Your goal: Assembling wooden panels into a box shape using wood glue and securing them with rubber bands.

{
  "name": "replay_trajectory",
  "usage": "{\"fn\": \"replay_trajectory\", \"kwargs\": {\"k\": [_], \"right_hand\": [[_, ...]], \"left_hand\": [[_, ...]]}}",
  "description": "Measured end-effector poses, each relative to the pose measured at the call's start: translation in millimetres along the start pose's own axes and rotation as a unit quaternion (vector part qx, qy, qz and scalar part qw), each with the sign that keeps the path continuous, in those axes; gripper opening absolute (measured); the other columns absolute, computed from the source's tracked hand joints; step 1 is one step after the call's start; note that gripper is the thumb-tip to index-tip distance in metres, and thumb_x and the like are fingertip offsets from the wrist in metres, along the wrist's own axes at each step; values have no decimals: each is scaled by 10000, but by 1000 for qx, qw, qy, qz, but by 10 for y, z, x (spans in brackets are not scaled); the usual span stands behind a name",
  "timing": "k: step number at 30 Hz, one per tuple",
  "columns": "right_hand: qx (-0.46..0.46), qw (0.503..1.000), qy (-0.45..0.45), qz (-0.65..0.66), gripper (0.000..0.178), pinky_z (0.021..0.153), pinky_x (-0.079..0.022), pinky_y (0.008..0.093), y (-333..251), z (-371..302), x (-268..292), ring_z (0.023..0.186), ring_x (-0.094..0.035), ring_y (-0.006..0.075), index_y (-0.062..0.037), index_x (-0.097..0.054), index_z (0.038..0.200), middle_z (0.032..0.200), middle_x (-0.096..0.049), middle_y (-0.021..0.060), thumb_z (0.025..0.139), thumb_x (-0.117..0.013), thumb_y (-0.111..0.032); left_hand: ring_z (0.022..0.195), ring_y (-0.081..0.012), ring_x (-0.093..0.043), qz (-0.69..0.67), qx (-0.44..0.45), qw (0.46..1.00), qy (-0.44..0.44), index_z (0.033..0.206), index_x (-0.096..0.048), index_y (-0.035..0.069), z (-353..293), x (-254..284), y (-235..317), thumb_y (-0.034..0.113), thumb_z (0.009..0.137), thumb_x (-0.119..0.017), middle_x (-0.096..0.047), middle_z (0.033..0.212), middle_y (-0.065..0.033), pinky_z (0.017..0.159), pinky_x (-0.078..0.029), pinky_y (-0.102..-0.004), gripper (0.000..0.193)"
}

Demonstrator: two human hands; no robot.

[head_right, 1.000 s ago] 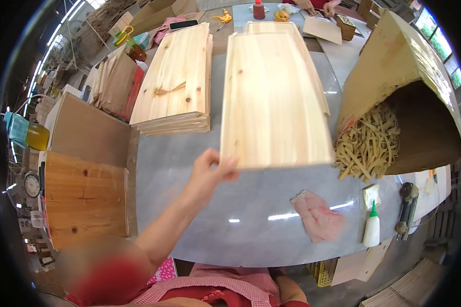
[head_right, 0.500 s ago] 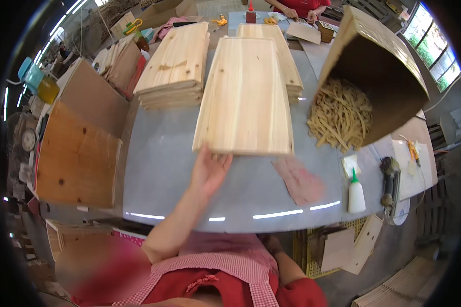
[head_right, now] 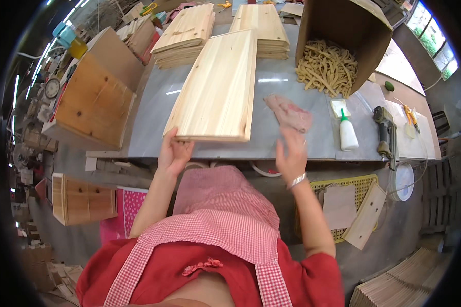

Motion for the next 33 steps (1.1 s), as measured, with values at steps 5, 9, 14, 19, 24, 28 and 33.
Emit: {"fn": "replay_trajectory", "kwargs": {"k": [5,9,14,19,24,28,33], "right_hand": [[59,980,-82,-173,299,1061,-387,434,676,586,-487,1180,-556,334,-103,-682,1161,1263,-626,116,868,-627,-136],[-101,936,-152,-301,337,1064,-386,458,1076,839,-471,1250,-530,307,-192,-674,1211,1323,-600,96,926,-555,-328],[-229,945,-180,-149,377,1019,-435,435,836,1191,-556,1210,-553,335,-150,-668,1215,1268,-635,119,915,-583,-363],[25,993,-107,-36,452,1034,-432,430,74,1635,-1539,1224,-542,344,-34,-618,1240,1296,-608,155,882,-638,-308],[32,980,-155,-122,450,1081,-373,480,-65,1893,-2321,1239,-544,306,-39,-600,1240,1365,-563,135,901,-602,-335],[-24,947,-270,-170,449,1080,-362,502,-107,2016,-2613,1234,-552,303,-46,-608,1222,1310,-600,164,914,-569,-370],[4,963,-256,-88,511,980,-464,476,-453,2130,-2534,1123,-614,374,-22,-611,1229,1178,-658,235,902,-567,-412]], "left_hand": [[1042,-212,-647,83,-6,996,11,1280,-523,65,-641,732,76,200,917,-659,-654,1153,-69,925,-543,-391,410],[1058,-216,-632,114,3,991,67,1309,-513,75,-759,1178,-13,185,916,-672,-642,1133,-82,944,-522,-399,438],[1077,-229,-603,80,-4,986,145,1260,-543,53,-676,1467,-53,210,921,-695,-626,1107,-92,980,-490,-405,404],[1082,-258,-581,90,5,980,179,1207,-565,24,-851,1330,-146,226,947,-665,-609,1112,-117,1007,-470,-429,344],[1128,-274,-549,82,31,982,169,1218,-541,-16,-1061,1031,-275,234,983,-598,-586,1149,-137,1045,-443,-451,348],[1232,-307,-478,68,47,986,147,1335,-404,-57,-1075,849,-294,245,1006,-550,-485,1271,-181,1131,-373,-470,470],[1263,-267,-487,159,-78,966,187,1361,-426,-32,-1346,735,-6,136,976,-569,-497,1379,-151,1081,-406,-448,444]]}}
Point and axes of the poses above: each hand's wrist, its own z-axis towards the middle knuckle, its own x-axis out of the back of the hand, y = z × x, the point moved 8 cm from there along z, towards the middle knuckle
